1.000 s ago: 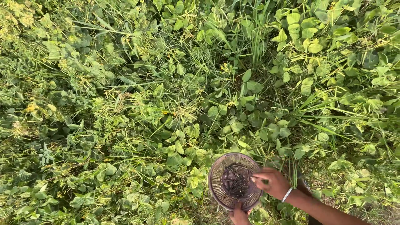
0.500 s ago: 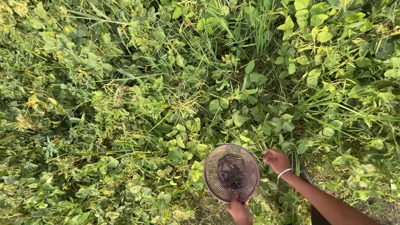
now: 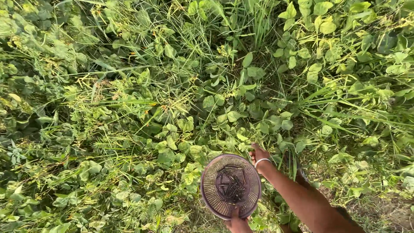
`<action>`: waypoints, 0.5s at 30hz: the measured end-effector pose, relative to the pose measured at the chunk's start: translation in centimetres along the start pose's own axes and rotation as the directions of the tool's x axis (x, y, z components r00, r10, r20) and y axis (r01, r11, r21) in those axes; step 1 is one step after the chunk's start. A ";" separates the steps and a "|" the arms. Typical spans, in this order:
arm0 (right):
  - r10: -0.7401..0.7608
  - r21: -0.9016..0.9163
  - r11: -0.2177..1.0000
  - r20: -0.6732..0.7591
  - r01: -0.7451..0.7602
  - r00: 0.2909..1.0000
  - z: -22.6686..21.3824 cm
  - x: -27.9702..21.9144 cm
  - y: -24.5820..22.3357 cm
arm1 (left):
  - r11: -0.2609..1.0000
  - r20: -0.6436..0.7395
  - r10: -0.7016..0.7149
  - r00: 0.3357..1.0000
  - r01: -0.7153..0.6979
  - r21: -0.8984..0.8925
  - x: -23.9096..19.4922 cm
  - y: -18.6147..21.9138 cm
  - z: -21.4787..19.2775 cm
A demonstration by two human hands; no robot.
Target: The person walks through a grassy field holding a perforated plastic basket and picks long green pods from low plants, placing them one at a time into the basket. They move along the vegetation, reaching with the free hand to harvest pods while carrying the basket in the other hand.
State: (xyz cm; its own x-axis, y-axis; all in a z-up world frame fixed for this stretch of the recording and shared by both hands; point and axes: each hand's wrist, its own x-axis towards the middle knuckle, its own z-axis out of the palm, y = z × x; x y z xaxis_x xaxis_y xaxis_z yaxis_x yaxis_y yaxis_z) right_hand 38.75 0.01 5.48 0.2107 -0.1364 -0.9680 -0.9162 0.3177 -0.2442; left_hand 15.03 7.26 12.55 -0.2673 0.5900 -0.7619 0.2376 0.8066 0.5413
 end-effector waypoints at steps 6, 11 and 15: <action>-0.062 0.068 0.996 -0.022 0.064 0.998 -2.6 5.2 1.1 | 0.999 0.081 -0.028 0.996 0.027 0.021 -0.5 0.6 -0.3; -0.226 -0.264 0.933 0.100 0.245 0.969 -7.0 0.6 -1.8 | 0.991 0.268 -0.084 0.960 0.052 0.122 -3.2 2.0 -0.8; -0.428 -0.233 0.868 0.095 0.438 0.899 -10.6 -4.2 -3.3 | 0.995 0.337 -0.087 0.938 0.063 0.082 0.9 -1.2 -1.4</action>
State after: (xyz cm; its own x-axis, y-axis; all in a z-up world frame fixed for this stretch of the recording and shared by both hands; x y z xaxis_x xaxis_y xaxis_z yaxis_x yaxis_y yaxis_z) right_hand 37.22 -10.44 11.00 0.6141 -0.1698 -0.7707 -0.7823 -0.0024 -0.6228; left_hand 13.19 6.87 11.74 0.0432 0.4710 -0.8811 0.2960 0.8363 0.4615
